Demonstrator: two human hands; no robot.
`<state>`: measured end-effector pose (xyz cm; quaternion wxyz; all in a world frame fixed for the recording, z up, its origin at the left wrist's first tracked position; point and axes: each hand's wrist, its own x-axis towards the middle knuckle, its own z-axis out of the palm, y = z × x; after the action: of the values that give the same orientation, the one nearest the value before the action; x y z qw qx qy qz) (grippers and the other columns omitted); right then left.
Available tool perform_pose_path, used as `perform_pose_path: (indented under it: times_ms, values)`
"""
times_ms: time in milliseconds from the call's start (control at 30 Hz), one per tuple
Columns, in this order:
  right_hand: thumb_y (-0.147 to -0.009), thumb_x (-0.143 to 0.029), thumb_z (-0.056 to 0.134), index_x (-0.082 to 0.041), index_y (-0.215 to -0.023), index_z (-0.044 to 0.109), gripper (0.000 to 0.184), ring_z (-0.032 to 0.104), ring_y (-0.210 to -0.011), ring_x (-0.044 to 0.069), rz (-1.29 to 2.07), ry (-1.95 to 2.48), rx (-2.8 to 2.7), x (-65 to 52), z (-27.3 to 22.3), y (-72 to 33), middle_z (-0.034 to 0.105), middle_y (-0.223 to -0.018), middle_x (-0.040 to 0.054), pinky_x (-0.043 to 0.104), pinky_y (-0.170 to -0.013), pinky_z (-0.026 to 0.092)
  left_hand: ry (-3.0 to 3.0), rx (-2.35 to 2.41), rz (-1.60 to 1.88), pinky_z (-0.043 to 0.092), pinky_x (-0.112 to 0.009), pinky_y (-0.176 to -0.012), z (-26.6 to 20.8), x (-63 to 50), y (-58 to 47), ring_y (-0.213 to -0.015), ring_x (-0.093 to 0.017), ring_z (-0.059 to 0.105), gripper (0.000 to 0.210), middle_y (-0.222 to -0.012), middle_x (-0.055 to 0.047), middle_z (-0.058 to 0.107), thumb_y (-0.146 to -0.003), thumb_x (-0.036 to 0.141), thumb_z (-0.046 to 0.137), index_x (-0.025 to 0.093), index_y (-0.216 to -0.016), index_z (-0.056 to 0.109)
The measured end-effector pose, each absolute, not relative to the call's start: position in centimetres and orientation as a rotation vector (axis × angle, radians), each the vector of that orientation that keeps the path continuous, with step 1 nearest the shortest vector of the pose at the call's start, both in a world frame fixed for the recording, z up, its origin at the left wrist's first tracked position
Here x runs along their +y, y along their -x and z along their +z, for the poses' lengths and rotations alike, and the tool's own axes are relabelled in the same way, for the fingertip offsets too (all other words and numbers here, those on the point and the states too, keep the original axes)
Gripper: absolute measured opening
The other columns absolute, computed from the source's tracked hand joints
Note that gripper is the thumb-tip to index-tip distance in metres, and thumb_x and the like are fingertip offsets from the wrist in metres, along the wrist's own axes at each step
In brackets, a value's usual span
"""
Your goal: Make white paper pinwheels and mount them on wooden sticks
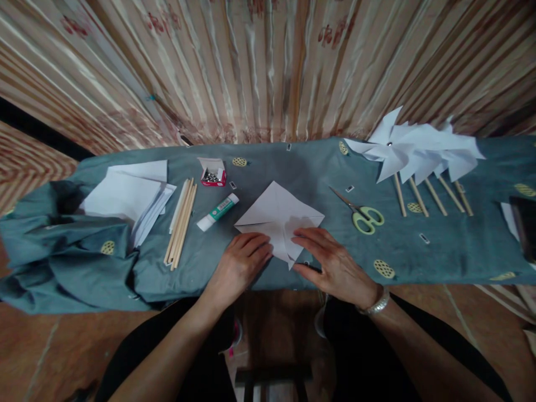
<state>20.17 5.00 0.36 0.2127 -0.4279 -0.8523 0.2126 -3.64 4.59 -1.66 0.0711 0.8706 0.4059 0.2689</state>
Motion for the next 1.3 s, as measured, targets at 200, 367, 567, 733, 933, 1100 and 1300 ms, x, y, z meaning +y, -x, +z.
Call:
perform_pose_path:
  times_ms: [200,367,567,733,933,1100,1300]
  values:
    - [-0.082,-0.033,0.07,-0.02,-0.12,0.061,0.042,0.056,-0.118,0.03,0.63,1.197,-2.302,5.2,0.6,-20.0,0.064,-0.123,0.0127,0.053,-0.103,0.045,-2.54,1.231,0.879,0.057,-0.039,-0.082,-1.3,4.8,3.3,-0.097,-0.022,0.064,0.014,-0.103,-0.011,0.072,-0.089,0.017,0.058,0.014,-0.1,0.067]
    - [-0.086,-0.029,0.065,-0.021,-0.104,0.068,0.019,0.062,-0.108,0.024,0.759,1.229,-2.039,5.6,0.0,-18.6,0.068,-0.112,0.0096,0.045,-0.097,0.049,-2.416,1.225,0.908,0.056,-0.036,-0.081,-1.1,5.0,2.9,-0.091,-0.02,0.064,0.013,-0.096,-0.009,0.072,-0.089,0.015,0.057,0.015,-0.095,0.068]
    - [-0.088,-0.027,0.062,-0.024,-0.086,0.07,0.009,0.063,-0.101,0.021,0.924,1.278,-1.832,6.3,-1.0,-17.2,0.071,-0.103,0.0049,0.041,-0.091,0.051,-2.291,1.228,0.94,0.055,-0.035,-0.081,-1.2,5.2,2.8,-0.09,-0.019,0.064,0.013,-0.095,-0.008,0.072,-0.089,0.02,0.058,0.017,-0.096,0.069]
    - [-0.09,-0.027,0.058,-0.024,-0.092,0.069,0.011,0.064,-0.096,0.022,0.838,1.286,-1.881,6.5,-0.8,-16.9,0.072,-0.097,0.0049,0.04,-0.089,0.051,-2.189,1.292,0.971,0.054,-0.031,-0.071,-1.2,5.5,2.6,-0.079,-0.018,0.064,0.013,-0.083,-0.007,0.071,-0.09,0.024,0.059,0.017,-0.088,0.07]
    - [-0.093,-0.019,0.049,-0.02,-0.102,0.064,0.018,0.064,-0.098,0.023,0.639,1.279,-1.993,6.2,-0.4,-17.2,0.071,-0.101,0.0087,0.041,-0.091,0.05,-2.023,1.415,0.894,0.054,-0.03,-0.071,-1.1,6.2,2.4,-0.076,-0.018,0.067,0.015,-0.08,-0.005,0.072,-0.09,0.026,0.058,0.019,-0.086,0.07]
    - [-0.093,-0.017,0.049,-0.019,-0.106,0.061,0.018,0.063,-0.103,0.024,0.596,1.296,-2.005,6.1,-0.7,-17.3,0.07,-0.107,0.0103,0.041,-0.094,0.05,-1.923,1.476,0.918,0.055,-0.031,-0.074,-1.3,6.6,2.1,-0.077,-0.018,0.069,0.014,-0.085,-0.005,0.074,-0.086,0.026,0.062,0.018,-0.096,0.068]
    - [-0.094,-0.018,0.047,-0.02,-0.108,0.06,0.019,0.061,-0.111,0.024,0.579,1.309,-2.003,6.2,-1.1,-17.4,0.067,-0.118,0.0115,0.046,-0.099,0.047,-1.87,1.512,0.907,0.054,-0.03,-0.072,-1.5,6.8,2.0,-0.075,-0.017,0.068,0.012,-0.085,-0.003,0.073,-0.084,0.026,0.064,0.019,-0.093,0.067]
